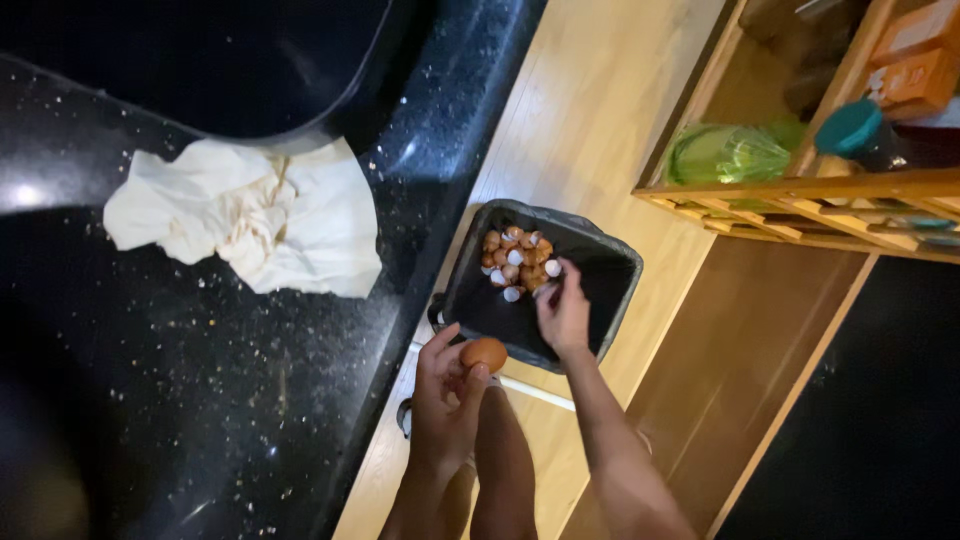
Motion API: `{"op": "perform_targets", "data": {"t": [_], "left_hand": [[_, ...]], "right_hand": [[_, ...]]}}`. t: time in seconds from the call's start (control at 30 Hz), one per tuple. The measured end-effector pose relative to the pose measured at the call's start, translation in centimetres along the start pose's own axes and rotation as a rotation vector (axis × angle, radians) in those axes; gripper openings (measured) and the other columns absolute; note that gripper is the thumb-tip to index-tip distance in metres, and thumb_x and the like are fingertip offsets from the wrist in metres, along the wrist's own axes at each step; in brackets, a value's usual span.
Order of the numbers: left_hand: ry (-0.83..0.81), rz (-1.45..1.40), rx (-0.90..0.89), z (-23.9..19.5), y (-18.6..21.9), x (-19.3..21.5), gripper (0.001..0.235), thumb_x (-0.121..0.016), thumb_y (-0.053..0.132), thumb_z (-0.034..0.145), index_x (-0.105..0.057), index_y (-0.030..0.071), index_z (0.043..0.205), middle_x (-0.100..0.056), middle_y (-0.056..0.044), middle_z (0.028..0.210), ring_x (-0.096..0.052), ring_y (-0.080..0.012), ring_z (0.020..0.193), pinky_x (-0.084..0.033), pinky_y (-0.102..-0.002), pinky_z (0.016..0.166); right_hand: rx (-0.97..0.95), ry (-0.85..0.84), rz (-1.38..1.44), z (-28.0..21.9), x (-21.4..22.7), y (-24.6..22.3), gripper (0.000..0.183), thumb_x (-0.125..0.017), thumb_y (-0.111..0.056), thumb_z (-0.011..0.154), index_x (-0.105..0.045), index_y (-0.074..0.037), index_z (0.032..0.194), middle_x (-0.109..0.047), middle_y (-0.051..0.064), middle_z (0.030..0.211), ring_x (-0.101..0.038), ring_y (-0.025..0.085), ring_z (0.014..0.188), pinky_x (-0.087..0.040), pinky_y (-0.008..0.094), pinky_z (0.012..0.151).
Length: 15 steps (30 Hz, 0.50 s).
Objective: The person retrieves a tray of eggs from a storage rack and places it on a kitchen counter. They then crack multiple eggs one by one, separating the yolks into a metal bowl and the whites into a separate container. The shells are discarded into a bin.
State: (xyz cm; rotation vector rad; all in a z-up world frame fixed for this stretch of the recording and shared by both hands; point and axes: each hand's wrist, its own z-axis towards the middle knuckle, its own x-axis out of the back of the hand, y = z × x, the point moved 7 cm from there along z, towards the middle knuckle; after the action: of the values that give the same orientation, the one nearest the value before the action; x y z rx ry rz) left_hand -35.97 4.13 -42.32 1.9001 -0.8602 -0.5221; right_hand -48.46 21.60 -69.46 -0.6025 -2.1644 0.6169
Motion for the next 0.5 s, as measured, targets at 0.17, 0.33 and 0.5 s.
{"op": "perform_targets", "data": {"t": [0.17,0.33,0.5], "left_hand": [[0.008,0.139,-0.004,0.6,0.0,0.5,0.056,-0.066,0.012,0.096,-0.042,0.004,0.146,-0.071,-0.012,0.120,-0.067,-0.0142,0.100,-0.052,-0.027,0.087],[0.059,0.164,0.052,1.0,-0.7,0.2,0.055,-0.066,0.013,0.096,-0.043,0.004,0.145,-0.071,-0.012,0.121,-0.067,-0.0150,0.102,-0.051,-0.029,0.087],[0.037,0.148,0.011,1.1,-0.2,-0.8,0.056,-0.067,0.013,0.096,-0.043,0.004,0.146,-0.069,-0.014,0.124,-0.067,-0.0158,0.108,-0.053,-0.029,0.095]], "right_hand": [[0.272,0.068,-0.003,1.1,-3.6,2.5,0.097,-0.074,-0.002,0.075,-0.017,-0.002,0.153,-0.050,0.041,0.137,-0.048,0.058,0.128,-0.041,0.057,0.106],[0.015,0.019,0.098,1.2,-4.2,4.7,0.064,-0.078,-0.022,0.091,-0.045,-0.014,0.145,-0.068,0.023,0.129,-0.067,0.040,0.119,-0.055,0.045,0.098],[-0.449,-0.201,0.970,0.7,-4.1,5.4,0.052,-0.056,-0.023,0.095,-0.050,-0.013,0.146,-0.073,0.020,0.119,-0.075,0.029,0.082,-0.061,0.036,0.061]]}}
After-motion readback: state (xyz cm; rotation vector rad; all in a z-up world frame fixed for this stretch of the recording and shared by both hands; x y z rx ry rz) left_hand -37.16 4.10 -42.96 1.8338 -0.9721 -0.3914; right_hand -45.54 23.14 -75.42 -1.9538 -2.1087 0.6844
